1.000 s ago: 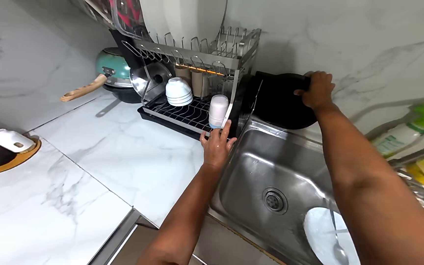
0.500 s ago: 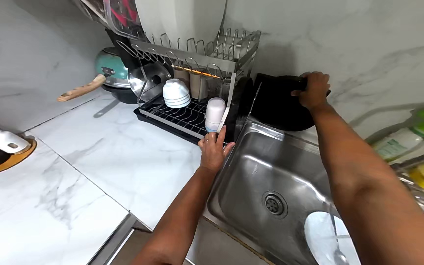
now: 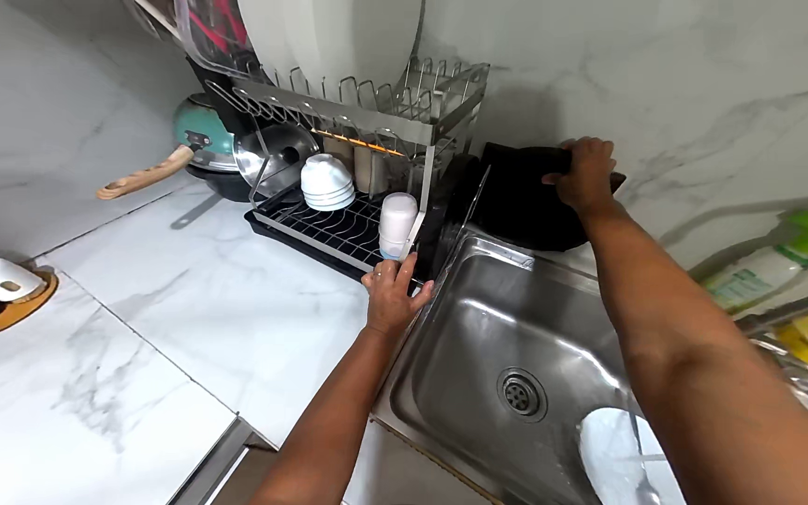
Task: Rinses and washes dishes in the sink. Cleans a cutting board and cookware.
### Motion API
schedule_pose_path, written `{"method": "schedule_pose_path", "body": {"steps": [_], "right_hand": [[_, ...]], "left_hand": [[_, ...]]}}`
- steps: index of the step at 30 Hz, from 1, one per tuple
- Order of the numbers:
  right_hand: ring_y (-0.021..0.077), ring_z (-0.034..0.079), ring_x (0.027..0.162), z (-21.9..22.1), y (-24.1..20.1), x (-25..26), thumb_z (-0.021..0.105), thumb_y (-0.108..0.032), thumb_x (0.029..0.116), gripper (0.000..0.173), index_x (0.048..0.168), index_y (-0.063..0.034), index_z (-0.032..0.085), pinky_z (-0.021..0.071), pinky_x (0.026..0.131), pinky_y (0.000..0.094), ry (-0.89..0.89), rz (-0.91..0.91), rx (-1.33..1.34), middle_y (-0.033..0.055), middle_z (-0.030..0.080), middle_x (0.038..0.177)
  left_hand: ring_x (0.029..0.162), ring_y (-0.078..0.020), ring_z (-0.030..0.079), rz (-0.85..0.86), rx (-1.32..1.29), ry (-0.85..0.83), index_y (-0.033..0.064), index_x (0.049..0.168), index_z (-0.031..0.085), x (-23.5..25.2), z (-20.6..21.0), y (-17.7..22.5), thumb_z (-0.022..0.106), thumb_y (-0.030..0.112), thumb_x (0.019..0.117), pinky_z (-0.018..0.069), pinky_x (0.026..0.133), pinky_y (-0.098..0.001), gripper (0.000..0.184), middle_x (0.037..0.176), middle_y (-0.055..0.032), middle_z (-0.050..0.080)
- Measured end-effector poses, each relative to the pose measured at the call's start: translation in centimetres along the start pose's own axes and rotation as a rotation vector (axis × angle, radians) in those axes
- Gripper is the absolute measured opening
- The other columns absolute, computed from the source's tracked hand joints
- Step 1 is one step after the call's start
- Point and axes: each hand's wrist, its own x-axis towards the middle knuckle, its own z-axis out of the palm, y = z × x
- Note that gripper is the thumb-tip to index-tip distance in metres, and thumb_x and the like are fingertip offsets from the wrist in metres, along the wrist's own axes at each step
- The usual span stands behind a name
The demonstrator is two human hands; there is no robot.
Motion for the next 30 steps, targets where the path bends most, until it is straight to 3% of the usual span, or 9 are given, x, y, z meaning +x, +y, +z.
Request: {"method": "schedule_pose_path", "body": {"steps": [3, 12, 16, 20, 23, 27, 30], "right_hand": [[0.058, 0.035, 0.14, 0.9, -0.9, 0.6, 0.081, -0.016, 0.0869, 0.063, 0.137, 0.0106, 0.054, 0.0318, 0.106, 0.0762, -0.023, -0.008, -0.001, 0.0374, 0.046, 0.144], [0.0575, 0.04, 0.137, 1.5, -0.5, 0.4, 0.081, -0.019, 0.0889, 0.062, 0.138, 0.0075, 0.055, 0.0334, 0.111, 0.0698, 0.017, -0.086, 0.045, 0.037, 0.049, 0.141], [0.0587, 0.041, 0.136, 1.4, -0.8, -1.1, 0.082, -0.023, 0.0884, 0.071, 0.145, 0.0053, 0.049, 0.0343, 0.108, 0.0739, 0.045, -0.078, 0.004, 0.037, 0.048, 0.143], [0.0526, 0.042, 0.141, 1.8, -1.0, -2.8, 0.079, -0.021, 0.0906, 0.075, 0.153, 0.0003, 0.043, 0.031, 0.115, 0.0683, 0.13, -0.086, -0.077, 0.0328, 0.046, 0.15], [0.0541, 0.042, 0.139, 1.9, -0.1, -4.0, 0.078, -0.016, 0.0913, 0.073, 0.154, -0.0042, 0.043, 0.0291, 0.114, 0.0709, 0.142, -0.032, -0.07, 0.0332, 0.048, 0.148], [0.0568, 0.041, 0.139, 1.5, 0.8, -5.7, 0.083, -0.015, 0.0862, 0.083, 0.155, -0.002, 0.04, 0.0346, 0.11, 0.0708, 0.169, 0.086, -0.025, 0.0352, 0.044, 0.149], [0.0569, 0.034, 0.143, 2.2, 0.8, -8.2, 0.085, -0.018, 0.0828, 0.096, 0.161, -0.0056, 0.031, 0.0357, 0.109, 0.0714, 0.189, 0.261, 0.064, 0.0352, 0.033, 0.157]], "left_hand": [[0.086, -0.0373, 0.064, 0.015, 0.02, -0.034, 0.0095, 0.121, 0.074, -0.2, -0.2, -0.2, 0.063, 0.051, 0.0909, 0.0472, 0.075, -0.0562, 0.052, 0.092, -0.0178, 0.065], [0.093, -0.039, 0.064, 0.036, 0.001, -0.102, 0.0097, 0.13, 0.069, -0.1, 0.0, -0.5, 0.055, 0.053, 0.0988, 0.0482, 0.079, -0.058, 0.055, 0.101, -0.0195, 0.065], [0.096, -0.0402, 0.064, 0.011, -0.033, -0.166, 0.0108, 0.132, 0.068, 0.2, -0.4, -0.2, 0.058, 0.052, 0.0991, 0.0484, 0.082, -0.0603, 0.054, 0.104, -0.0202, 0.065], [0.097, -0.0396, 0.065, -0.043, -0.077, -0.235, 0.0102, 0.134, 0.067, 0.7, -1.0, 0.1, 0.065, 0.046, 0.0972, 0.0493, 0.083, -0.0595, 0.051, 0.106, -0.0204, 0.066], [0.103, -0.0413, 0.063, -0.104, -0.128, -0.319, 0.0123, 0.14, 0.062, 1.2, -2.0, 0.3, 0.069, 0.045, 0.0955, 0.0486, 0.085, -0.0602, 0.055, 0.111, -0.0214, 0.064], [0.111, -0.0434, 0.059, -0.136, -0.17, -0.292, 0.0139, 0.139, 0.063, 1.2, -2.1, 0.2, 0.075, 0.042, 0.0912, 0.0484, 0.088, -0.0606, 0.057, 0.12, -0.0231, 0.061], [0.118, -0.0456, 0.056, -0.155, -0.179, -0.31, 0.0126, 0.142, 0.06, 0.7, -1.9, 0.5, 0.077, 0.039, 0.0903, 0.0479, 0.093, -0.0619, 0.06, 0.127, -0.0251, 0.059]]}}
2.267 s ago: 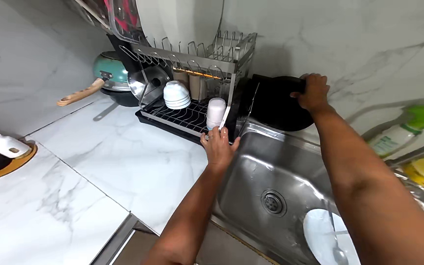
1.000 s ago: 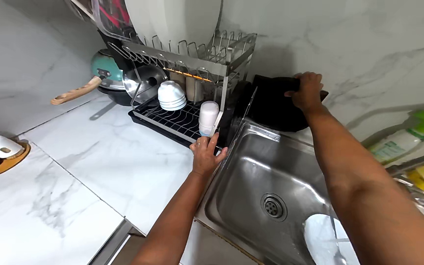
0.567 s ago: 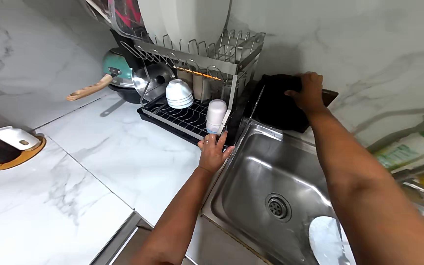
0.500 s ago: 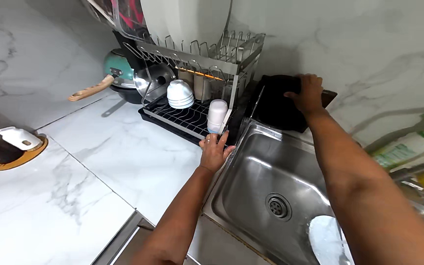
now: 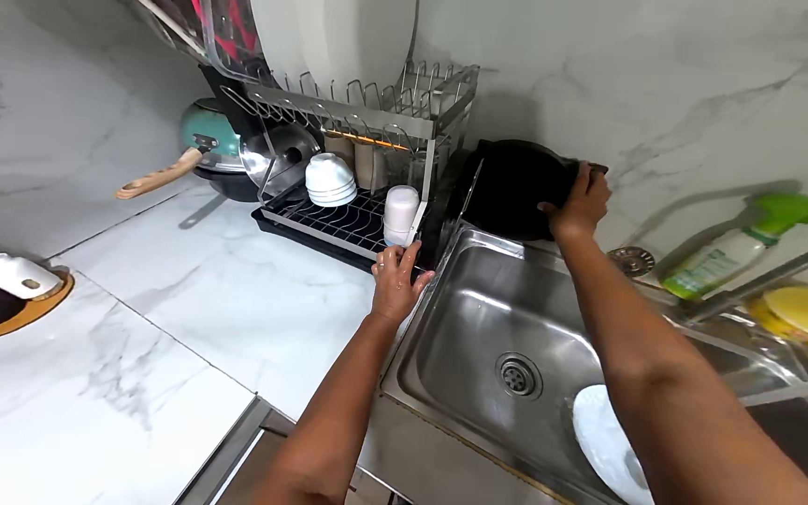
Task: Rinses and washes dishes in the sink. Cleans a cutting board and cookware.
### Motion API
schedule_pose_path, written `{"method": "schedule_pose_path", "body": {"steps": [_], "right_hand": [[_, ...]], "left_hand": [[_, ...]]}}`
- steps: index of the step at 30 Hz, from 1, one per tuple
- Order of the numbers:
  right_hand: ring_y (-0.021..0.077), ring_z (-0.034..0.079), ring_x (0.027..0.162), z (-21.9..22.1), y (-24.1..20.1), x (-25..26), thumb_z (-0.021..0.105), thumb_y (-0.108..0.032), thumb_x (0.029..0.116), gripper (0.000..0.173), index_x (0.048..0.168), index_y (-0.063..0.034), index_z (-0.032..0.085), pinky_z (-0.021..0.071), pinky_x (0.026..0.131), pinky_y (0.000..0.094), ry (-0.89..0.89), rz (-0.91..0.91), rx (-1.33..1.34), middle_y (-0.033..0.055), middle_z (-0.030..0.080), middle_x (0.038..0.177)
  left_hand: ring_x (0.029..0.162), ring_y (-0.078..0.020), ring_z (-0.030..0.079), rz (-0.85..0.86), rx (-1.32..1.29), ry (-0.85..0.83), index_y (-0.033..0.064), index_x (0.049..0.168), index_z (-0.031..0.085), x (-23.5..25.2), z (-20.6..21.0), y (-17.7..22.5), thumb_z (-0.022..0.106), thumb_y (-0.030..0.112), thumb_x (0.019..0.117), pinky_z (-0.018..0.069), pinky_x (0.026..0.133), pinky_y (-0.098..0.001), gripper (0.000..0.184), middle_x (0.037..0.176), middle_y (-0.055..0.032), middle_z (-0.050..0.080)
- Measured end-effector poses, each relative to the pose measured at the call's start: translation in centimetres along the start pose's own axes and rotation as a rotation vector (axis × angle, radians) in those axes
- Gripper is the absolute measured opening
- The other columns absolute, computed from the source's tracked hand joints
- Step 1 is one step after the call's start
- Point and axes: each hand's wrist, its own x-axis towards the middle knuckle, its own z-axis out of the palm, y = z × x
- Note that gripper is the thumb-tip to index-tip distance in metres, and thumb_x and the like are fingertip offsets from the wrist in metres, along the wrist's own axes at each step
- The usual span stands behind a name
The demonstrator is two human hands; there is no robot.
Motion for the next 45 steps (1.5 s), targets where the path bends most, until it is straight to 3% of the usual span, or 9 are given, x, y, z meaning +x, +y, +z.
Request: {"method": "schedule_pose_path", "body": {"steps": [4, 7, 13, 21, 25, 31, 35, 39, 45], "right_hand": [[0.0496, 0.045, 0.139, 3.0, 0.6, -3.1, 0.089, -0.026, 0.0815, 0.097, 0.155, 0.0018, 0.031, 0.0415, 0.112, 0.0584, -0.004, 0.438, 0.236, 0.0353, 0.04, 0.151], [0.0433, 0.054, 0.134, 6.1, 1.8, -3.6, 0.088, -0.023, 0.0824, 0.099, 0.154, 0.0075, 0.027, 0.0431, 0.113, 0.0526, -0.054, 0.55, 0.323, 0.0335, 0.052, 0.143], [0.042, 0.054, 0.134, 6.2, 1.6, -2.8, 0.083, -0.023, 0.0881, 0.09, 0.152, 0.0096, 0.028, 0.0429, 0.113, 0.0511, -0.074, 0.51, 0.273, 0.0326, 0.054, 0.141], [0.0399, 0.051, 0.139, 6.7, 3.5, -3.1, 0.083, -0.028, 0.0877, 0.095, 0.155, 0.0092, 0.027, 0.0399, 0.117, 0.0492, -0.124, 0.483, 0.269, 0.0316, 0.05, 0.147], [0.042, 0.048, 0.141, 5.9, 3.9, -3.6, 0.078, -0.029, 0.0923, 0.091, 0.155, 0.0096, 0.025, 0.0386, 0.117, 0.052, -0.176, 0.459, 0.262, 0.0334, 0.048, 0.149], [0.0424, 0.047, 0.141, 4.6, 4.2, -4.2, 0.08, -0.025, 0.0908, 0.088, 0.154, 0.0098, 0.029, 0.0372, 0.118, 0.0533, -0.195, 0.465, 0.331, 0.0338, 0.049, 0.147], [0.0465, 0.062, 0.118, 3.5, 5.7, -6.7, 0.078, -0.019, 0.0927, 0.079, 0.154, 0.006, 0.034, 0.051, 0.099, 0.0603, -0.322, 0.414, 0.391, 0.0349, 0.052, 0.141], [0.0393, 0.068, 0.091, 1.8, 7.4, -10.5, 0.07, -0.013, 0.0983, 0.068, 0.153, 0.0031, 0.033, 0.0569, 0.081, 0.0551, -0.467, 0.397, 0.469, 0.0338, 0.058, 0.129], [0.0375, 0.067, 0.095, -1.5, 7.4, -14.3, 0.07, -0.013, 0.0986, 0.068, 0.154, 0.0031, 0.034, 0.0572, 0.084, 0.0508, -0.591, 0.445, 0.474, 0.0332, 0.056, 0.13]], "left_hand": [[0.122, -0.0463, 0.055, 0.001, 0.008, 0.059, 0.0115, 0.145, 0.058, -0.5, 0.6, 0.0, 0.076, 0.039, 0.09, 0.0472, 0.096, -0.0624, 0.065, 0.131, -0.0263, 0.057], [0.125, -0.0478, 0.053, 0.022, 0.037, 0.11, 0.0115, 0.141, 0.061, -1.0, 1.0, -0.4, 0.074, 0.033, 0.092, 0.0455, 0.1, -0.0626, 0.055, 0.135, -0.0266, 0.056], [0.117, -0.0503, 0.058, 0.021, 0.052, 0.099, 0.0126, 0.132, 0.068, -0.6, 0.9, -1.0, 0.069, 0.019, 0.0958, 0.0482, 0.093, -0.0644, 0.037, 0.128, -0.0271, 0.061], [0.13, -0.0491, 0.053, 0.019, 0.033, 0.021, 0.0136, 0.143, 0.061, -1.4, -0.5, -0.4, 0.073, 0.018, 0.0918, 0.0472, 0.105, -0.0601, 0.053, 0.141, -0.0291, 0.054], [0.121, -0.0459, 0.059, -0.069, 0.079, 0.115, 0.0008, 0.122, 0.07, -2.2, -1.5, 0.4, 0.072, 0.008, 0.083, 0.0504, 0.101, -0.0551, 0.04, 0.126, -0.0272, 0.062], [0.112, -0.0304, 0.065, -0.396, -0.041, -0.235, -0.0058, 0.108, 0.068, -1.2, -2.8, 2.3, 0.061, 0.016, 0.1005, 0.0512, 0.102, -0.0398, 0.024, 0.119, -0.0218, 0.064], [0.108, -0.029, 0.066, -0.389, -0.076, -0.214, -0.0062, 0.106, 0.069, -1.0, -2.7, 2.3, 0.063, 0.016, 0.1, 0.0522, 0.1, -0.0399, 0.024, 0.117, -0.0208, 0.066], [0.109, -0.0281, 0.067, -0.397, -0.089, -0.208, -0.0054, 0.107, 0.069, -1.0, -2.2, 2.3, 0.063, 0.016, 0.1006, 0.0526, 0.1, -0.0394, 0.024, 0.119, -0.0203, 0.065], [0.113, -0.0318, 0.066, -0.443, -0.122, -0.235, -0.0064, 0.114, 0.069, -0.9, -3.1, 3.0, 0.062, 0.017, 0.1021, 0.0513, 0.104, -0.0447, 0.028, 0.124, -0.0234, 0.065]]}}
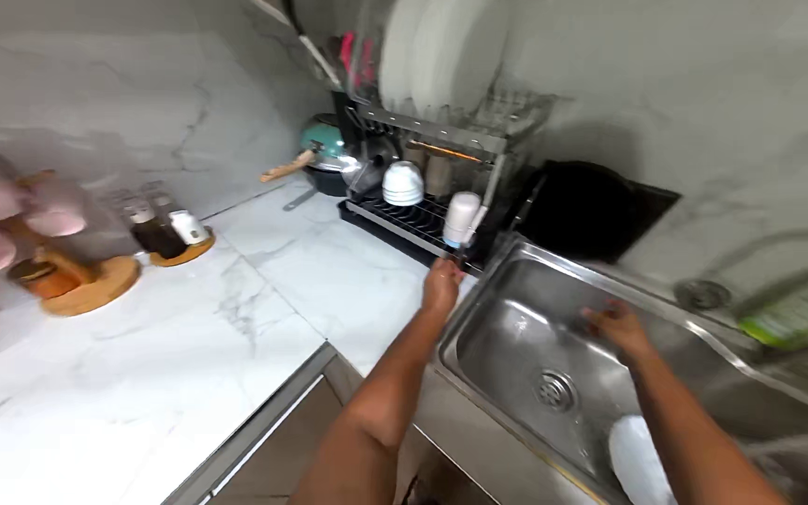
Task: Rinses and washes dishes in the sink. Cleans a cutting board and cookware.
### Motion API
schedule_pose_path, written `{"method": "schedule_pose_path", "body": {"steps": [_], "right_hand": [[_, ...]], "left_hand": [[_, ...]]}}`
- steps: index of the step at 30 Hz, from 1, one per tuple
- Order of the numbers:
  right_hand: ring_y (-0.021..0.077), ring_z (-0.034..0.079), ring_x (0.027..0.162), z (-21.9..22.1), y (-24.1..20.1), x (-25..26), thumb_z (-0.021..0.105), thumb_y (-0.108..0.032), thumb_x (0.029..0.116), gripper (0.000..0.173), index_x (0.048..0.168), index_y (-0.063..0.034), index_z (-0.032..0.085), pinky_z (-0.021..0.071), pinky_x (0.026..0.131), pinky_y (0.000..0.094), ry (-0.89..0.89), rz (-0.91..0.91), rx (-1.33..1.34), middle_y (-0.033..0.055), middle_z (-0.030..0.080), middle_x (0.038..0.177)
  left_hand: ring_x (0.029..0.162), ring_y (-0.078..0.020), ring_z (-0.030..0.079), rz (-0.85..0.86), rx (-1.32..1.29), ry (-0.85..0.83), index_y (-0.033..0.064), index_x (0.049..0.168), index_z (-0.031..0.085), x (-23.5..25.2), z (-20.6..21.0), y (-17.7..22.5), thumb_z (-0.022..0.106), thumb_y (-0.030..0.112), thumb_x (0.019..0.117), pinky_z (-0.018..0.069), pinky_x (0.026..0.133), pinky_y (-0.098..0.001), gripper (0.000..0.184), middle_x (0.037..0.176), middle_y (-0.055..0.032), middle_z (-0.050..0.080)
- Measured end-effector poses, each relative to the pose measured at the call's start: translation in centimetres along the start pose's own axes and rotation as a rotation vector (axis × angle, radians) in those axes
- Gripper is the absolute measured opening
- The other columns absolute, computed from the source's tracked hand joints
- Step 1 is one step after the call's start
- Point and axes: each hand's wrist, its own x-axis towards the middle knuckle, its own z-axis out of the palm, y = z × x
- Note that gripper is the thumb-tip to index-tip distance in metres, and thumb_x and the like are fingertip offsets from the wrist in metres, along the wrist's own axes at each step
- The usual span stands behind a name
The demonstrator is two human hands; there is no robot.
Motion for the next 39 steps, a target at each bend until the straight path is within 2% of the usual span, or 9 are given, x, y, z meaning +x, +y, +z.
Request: {"method": "schedule_pose_path", "body": {"steps": [9, 12, 15, 19, 22, 25, 30, 34, 39], "right_hand": [[0.036, 0.069, 0.1, -5.2, 6.1, -4.1, 0.059, -0.012, 0.1031, 0.033, 0.131, 0.0048, 0.06, 0.0567, 0.09, 0.0531, -0.083, 0.119, -0.214, 0.027, 0.065, 0.123], [0.0226, 0.065, 0.089, -9.1, 8.5, -6.4, 0.051, -0.01, 0.1077, 0.029, 0.13, 0.0062, 0.06, 0.0553, 0.084, 0.0388, -0.005, 0.31, -0.086, 0.0219, 0.066, 0.114], [0.0171, 0.065, 0.08, -12.0, 10.7, -8.2, 0.05, -0.006, 0.1068, 0.025, 0.126, 0.0071, 0.059, 0.0578, 0.077, 0.0356, 0.075, 0.295, 0.105, 0.0167, 0.066, 0.102], [0.014, 0.067, 0.072, -13.9, 11.5, -10.5, 0.047, -0.004, 0.1071, 0.022, 0.121, 0.005, 0.06, 0.0592, 0.069, 0.0317, -0.087, 0.268, 0.182, 0.0102, 0.068, 0.091], [0.016, 0.066, 0.071, -14.9, 15.5, -11.2, 0.048, -0.007, 0.1076, 0.023, 0.121, 0.0045, 0.063, 0.0577, 0.068, 0.0332, -0.087, 0.362, -0.015, 0.0143, 0.068, 0.095], [0.0289, 0.065, 0.098, -15.4, 16.7, -12.0, 0.05, -0.017, 0.1079, 0.032, 0.131, 0.0019, 0.061, 0.0529, 0.091, 0.0468, -0.187, 0.508, -0.337, 0.0229, 0.065, 0.121], [0.0448, 0.054, 0.132, -15.8, 12.4, -13.9, 0.053, -0.015, 0.1043, 0.036, 0.13, 0.0084, 0.062, 0.0409, 0.109, 0.0637, -0.283, 0.389, -0.617, 0.03, 0.058, 0.138], [0.0401, 0.06, 0.126, -18.4, 10.0, -15.8, 0.053, -0.019, 0.1046, 0.032, 0.127, -0.0016, 0.067, 0.0474, 0.103, 0.0613, -0.036, 0.378, -0.585, 0.0233, 0.064, 0.132], [0.043, 0.057, 0.128, -30.1, 10.2, -20.1, 0.057, -0.004, 0.0964, 0.031, 0.125, -0.0039, 0.07, 0.0478, 0.106, 0.0579, 0.752, 0.184, -0.55, 0.027, 0.06, 0.133]], "left_hand": [[0.104, -0.0331, 0.068, 0.051, 0.031, 0.08, -0.0045, 0.114, 0.066, -1.7, 1.0, -0.4, 0.064, 0.012, 0.0981, 0.0554, 0.095, -0.0499, 0.023, 0.114, -0.0223, 0.067], [0.092, -0.0349, 0.068, 0.19, -0.032, 0.121, -0.0091, 0.106, 0.066, -3.9, 3.1, 2.5, 0.062, 0.009, 0.0962, 0.0556, 0.085, -0.0511, 0.021, 0.101, -0.0247, 0.068], [0.084, -0.0285, 0.068, 0.373, -0.143, -0.102, -0.008, 0.105, 0.067, -6.4, 8.2, 7.6, 0.06, 0.009, 0.0984, 0.0567, 0.08, -0.044, 0.02, 0.093, -0.0208, 0.068], [0.103, -0.0359, 0.068, 0.52, -0.186, -0.678, -0.0064, 0.111, 0.07, -11.2, 16.7, 16.0, 0.057, 0.015, 0.1054, 0.0545, 0.096, -0.0515, 0.026, 0.111, -0.0248, 0.068], [0.092, -0.0304, 0.069, 0.343, -0.341, -0.944, -0.0056, 0.115, 0.068, -14.5, 23.9, 20.1, 0.057, 0.019, 0.1066, 0.0565, 0.087, -0.0479, 0.028, 0.105, -0.0229, 0.07], [0.079, -0.018, 0.062, 0.062, -0.37, -1.069, -0.0048, 0.119, 0.064, -16.9, 29.6, 21.7, 0.053, 0.018, 0.1075, 0.0544, 0.076, -0.0353, 0.028, 0.099, -0.0162, 0.067], [0.135, -0.043, 0.052, 0.618, 0.377, -1.24, -0.0037, 0.137, 0.058, -17.7, 37.5, 19.1, 0.067, 0.006, 0.0928, 0.0416, 0.112, -0.0613, 0.046, 0.142, -0.0266, 0.056], [0.14, -0.0439, 0.046, 0.778, 0.573, -1.152, 0.0033, 0.137, 0.062, -17.6, 39.2, 14.9, 0.07, 0.01, 0.092, 0.034, 0.115, -0.0645, 0.046, 0.145, -0.023, 0.054], [0.141, -0.0474, 0.042, 0.67, 0.645, -1.222, 0.0057, 0.137, 0.061, -16.5, 38.3, 15.0, 0.072, 0.018, 0.0919, 0.0382, 0.111, -0.0668, 0.048, 0.149, -0.0263, 0.048]]}}
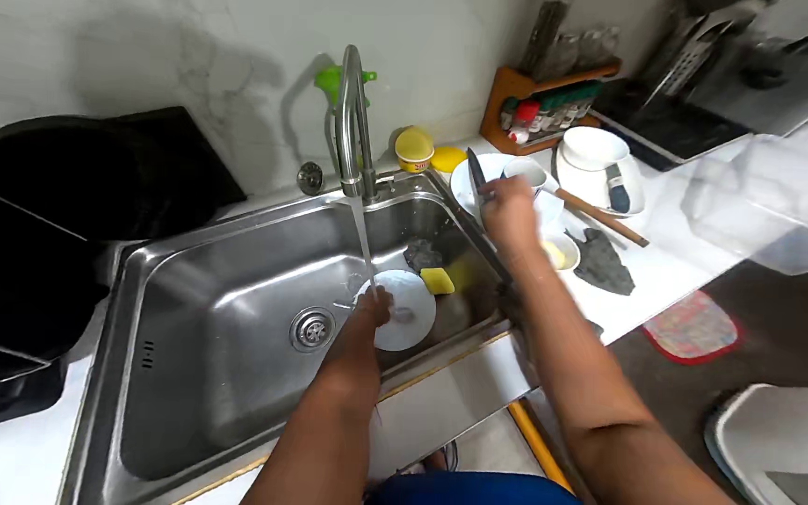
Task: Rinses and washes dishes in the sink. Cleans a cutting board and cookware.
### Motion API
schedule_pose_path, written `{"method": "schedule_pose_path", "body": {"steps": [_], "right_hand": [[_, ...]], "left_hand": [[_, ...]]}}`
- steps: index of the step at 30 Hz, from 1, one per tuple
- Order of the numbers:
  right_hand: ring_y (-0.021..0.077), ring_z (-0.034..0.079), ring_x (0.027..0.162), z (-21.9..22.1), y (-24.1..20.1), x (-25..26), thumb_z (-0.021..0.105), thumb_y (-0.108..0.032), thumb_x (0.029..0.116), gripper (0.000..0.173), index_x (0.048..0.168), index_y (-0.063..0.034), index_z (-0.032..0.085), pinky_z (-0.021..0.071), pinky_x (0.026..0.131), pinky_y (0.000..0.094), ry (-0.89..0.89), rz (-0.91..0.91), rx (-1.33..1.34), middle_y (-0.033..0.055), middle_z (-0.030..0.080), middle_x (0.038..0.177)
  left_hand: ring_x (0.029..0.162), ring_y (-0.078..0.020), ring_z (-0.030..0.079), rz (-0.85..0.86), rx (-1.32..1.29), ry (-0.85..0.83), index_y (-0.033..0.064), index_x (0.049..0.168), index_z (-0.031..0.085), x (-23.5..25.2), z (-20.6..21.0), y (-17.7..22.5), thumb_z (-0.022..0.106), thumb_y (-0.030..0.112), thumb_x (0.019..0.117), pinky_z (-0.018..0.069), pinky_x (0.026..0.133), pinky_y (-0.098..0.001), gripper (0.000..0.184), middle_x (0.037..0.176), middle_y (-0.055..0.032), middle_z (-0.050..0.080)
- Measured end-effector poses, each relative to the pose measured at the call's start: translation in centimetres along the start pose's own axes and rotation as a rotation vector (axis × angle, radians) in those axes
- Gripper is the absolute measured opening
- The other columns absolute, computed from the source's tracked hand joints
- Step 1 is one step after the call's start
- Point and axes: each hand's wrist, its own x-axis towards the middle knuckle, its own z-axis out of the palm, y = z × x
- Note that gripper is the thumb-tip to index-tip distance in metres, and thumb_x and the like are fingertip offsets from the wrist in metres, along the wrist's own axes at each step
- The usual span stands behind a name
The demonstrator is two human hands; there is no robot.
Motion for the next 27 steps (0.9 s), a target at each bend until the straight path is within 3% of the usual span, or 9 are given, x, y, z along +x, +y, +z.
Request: {"method": "schedule_pose_path", "body": {"steps": [2, 5, 8, 11, 15, 17, 19, 23, 27], "right_hand": [[0.0522, 0.053, 0.128, -3.7, 5.1, 2.4, 0.057, -0.005, 0.0967, 0.035, 0.13, 0.0021, 0.064, 0.045, 0.103, 0.0668, 0.087, 0.192, -0.039, 0.0353, 0.055, 0.135], [0.0588, 0.052, 0.127, -5.6, 11.0, 5.0, 0.066, -0.027, 0.1005, 0.045, 0.128, 0.0081, 0.062, 0.0413, 0.102, 0.0746, -0.014, 0.382, -0.13, 0.0412, 0.055, 0.133], [0.0577, 0.05, 0.13, -5.7, 12.9, 6.0, 0.059, -0.035, 0.1049, 0.05, 0.128, 0.0101, 0.062, 0.0393, 0.103, 0.0749, -0.194, 0.431, -0.298, 0.0397, 0.056, 0.134], [0.0535, 0.057, 0.124, -5.0, 14.3, 6.7, 0.061, -0.02, 0.1021, 0.035, 0.12, 0.0098, 0.065, 0.0429, 0.1, 0.0732, -0.324, 0.421, -0.392, 0.0356, 0.061, 0.128], [0.0489, 0.059, 0.124, -5.9, 15.6, 7.9, 0.063, -0.02, 0.1017, 0.033, 0.119, 0.0075, 0.067, 0.0429, 0.104, 0.0681, -0.432, 0.334, -0.361, 0.0323, 0.064, 0.126], [0.0462, 0.06, 0.123, -6.1, 16.1, 8.3, 0.061, -0.024, 0.1041, 0.035, 0.122, 0.0051, 0.068, 0.043, 0.105, 0.0657, -0.472, 0.297, -0.301, 0.0302, 0.065, 0.125], [0.0437, 0.063, 0.116, -5.9, 16.7, 8.5, 0.058, -0.027, 0.1064, 0.038, 0.125, 0.0045, 0.065, 0.045, 0.102, 0.0627, -0.487, 0.306, -0.178, 0.0292, 0.065, 0.122], [0.029, 0.068, 0.087, -5.9, 15.4, 7.8, 0.052, -0.029, 0.1095, 0.038, 0.13, 0.0027, 0.059, 0.0552, 0.084, 0.0461, -0.494, 0.355, 0.026, 0.0226, 0.067, 0.109], [0.023, 0.061, 0.07, -5.7, 12.9, 7.5, 0.05, -0.028, 0.1103, 0.042, 0.151, -0.0158, 0.047, 0.0541, 0.068, 0.0406, -0.591, 0.242, 0.062, 0.0182, 0.065, 0.097]], "left_hand": [[0.136, -0.0452, 0.049, 0.018, -0.223, 0.111, 0.0014, 0.13, 0.066, -0.6, -1.2, 0.4, 0.064, 0.015, 0.0962, 0.0403, 0.112, -0.0624, 0.036, 0.141, -0.0272, 0.056], [0.126, -0.0418, 0.059, -0.078, -0.477, 0.222, -0.0103, 0.124, 0.064, -1.0, -4.7, 4.0, 0.053, 0.023, 0.106, 0.0438, 0.109, -0.0563, 0.039, 0.129, -0.0304, 0.063], [0.095, -0.0268, 0.065, 0.007, -0.947, 0.268, -0.0073, 0.12, 0.065, 0.4, -8.0, 10.6, 0.057, 0.018, 0.105, 0.0537, 0.09, -0.043, 0.03, 0.108, -0.022, 0.068], [0.073, -0.0184, 0.062, 0.06, -1.321, 0.259, -0.0008, 0.135, 0.053, 1.5, -12.2, 17.3, 0.047, 0.028, 0.1107, 0.0547, 0.07, -0.0328, 0.038, 0.097, -0.0156, 0.063], [0.077, -0.0249, 0.067, -0.091, -1.404, 0.174, -0.0009, 0.143, 0.046, 4.0, -14.8, 20.8, 0.054, 0.04, 0.1079, 0.0583, 0.072, -0.0356, 0.054, 0.105, -0.0234, 0.065], [0.072, -0.0219, 0.065, -0.133, -1.396, 0.222, 0.0014, 0.142, 0.046, 5.2, -14.5, 21.4, 0.062, 0.027, 0.1046, 0.0573, 0.068, -0.0335, 0.048, 0.102, -0.021, 0.064], [0.082, -0.0264, 0.064, -0.156, -1.427, 0.266, 0.0015, 0.143, 0.045, 5.6, -14.2, 21.9, 0.061, 0.014, 0.1017, 0.057, 0.073, -0.0399, 0.046, 0.114, -0.0236, 0.061], [0.08, -0.0281, 0.065, -0.237, -1.467, 0.368, 0.0008, 0.133, 0.054, 4.1, -13.4, 22.5, 0.059, 0.014, 0.1012, 0.0575, 0.069, -0.0429, 0.035, 0.108, -0.0219, 0.062], [0.084, -0.0288, 0.06, -0.184, -1.654, 0.508, 0.0008, 0.13, 0.052, 2.2, -12.3, 22.1, 0.057, 0.011, 0.1034, 0.0535, 0.07, -0.045, 0.029, 0.111, -0.0218, 0.059]]}}
